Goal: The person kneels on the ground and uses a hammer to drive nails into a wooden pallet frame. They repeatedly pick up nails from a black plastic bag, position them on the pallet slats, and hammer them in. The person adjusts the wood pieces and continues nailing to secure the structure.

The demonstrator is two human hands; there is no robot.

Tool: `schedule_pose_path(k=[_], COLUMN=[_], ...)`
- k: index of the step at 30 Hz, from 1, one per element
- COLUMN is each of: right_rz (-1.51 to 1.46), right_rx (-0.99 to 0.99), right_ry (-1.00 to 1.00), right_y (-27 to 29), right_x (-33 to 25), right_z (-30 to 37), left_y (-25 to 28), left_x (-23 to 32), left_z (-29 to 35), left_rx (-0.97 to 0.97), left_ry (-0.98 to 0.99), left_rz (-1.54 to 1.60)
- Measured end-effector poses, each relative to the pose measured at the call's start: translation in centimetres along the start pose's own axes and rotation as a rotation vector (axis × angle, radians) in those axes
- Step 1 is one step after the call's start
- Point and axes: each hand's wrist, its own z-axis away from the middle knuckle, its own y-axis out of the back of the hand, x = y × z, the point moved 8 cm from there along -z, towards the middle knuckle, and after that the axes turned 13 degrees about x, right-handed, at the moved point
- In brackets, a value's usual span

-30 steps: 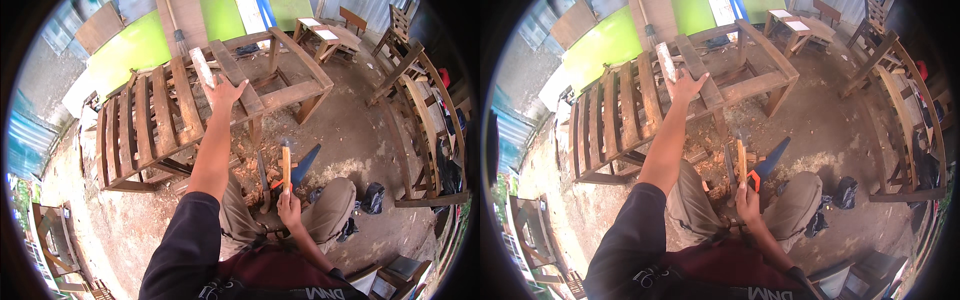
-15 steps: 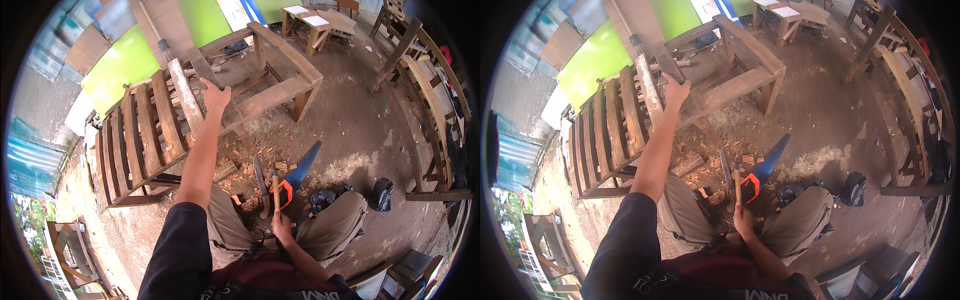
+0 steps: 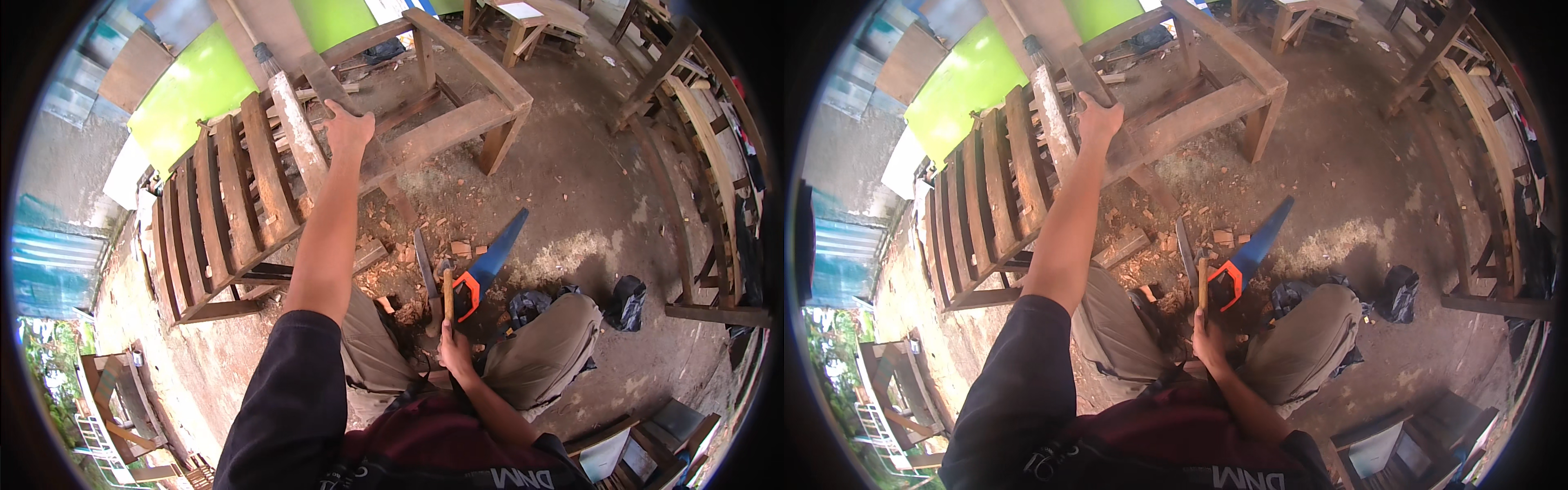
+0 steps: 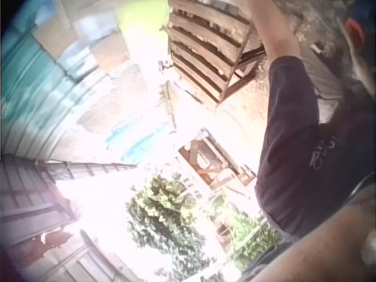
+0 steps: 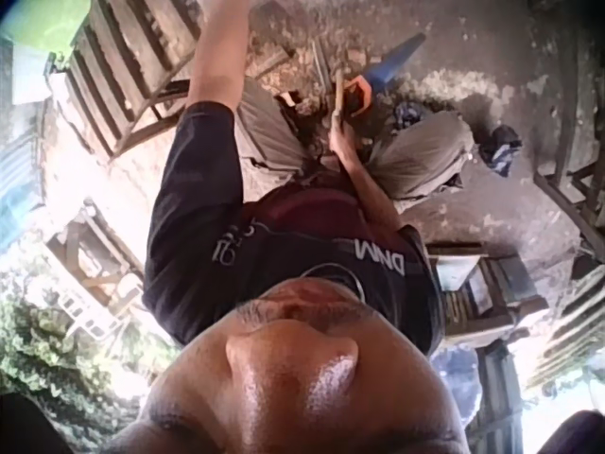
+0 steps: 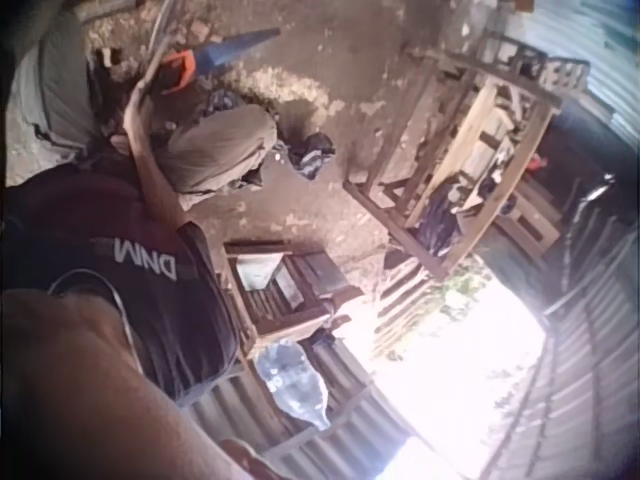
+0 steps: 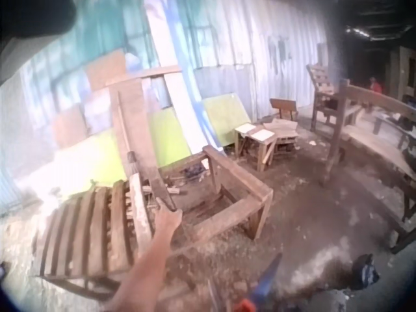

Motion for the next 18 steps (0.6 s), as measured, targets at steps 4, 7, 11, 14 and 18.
schedule_pose_path(k=[4, 7, 11, 14, 18], right_rz=[-0.01, -0.078, -0.089, -0.073, -0.078], right_rx=[0.0, -0.01, 0.012, 0.044, -0.008], right_ry=[0.012, 0.008, -0.04, -0.058, -0.052], right_y=[0.5, 0.4, 0.4, 0.3, -0.1], right_x=[0.3, 0.2, 0.4, 0.4, -0.2], right_z=[0.0, -0.4, -0.6, -0.1, 0.2], left_y=[0.9, -0.2, -0.8, -1.5, -1.9], left_x=[0.8, 1.0, 0.1, -0.5, 0.1], left_z=[2.1, 3.4, 2.8, 2.3, 2.2], left_rx=[-0.046, 0.118, 0.186, 0.161, 0.126], left_ry=[0.014, -0.262, -0.35, -0.356, -0.363], left_rz=[-0.017, -0.139, -0.009, 0.06, 0.062])
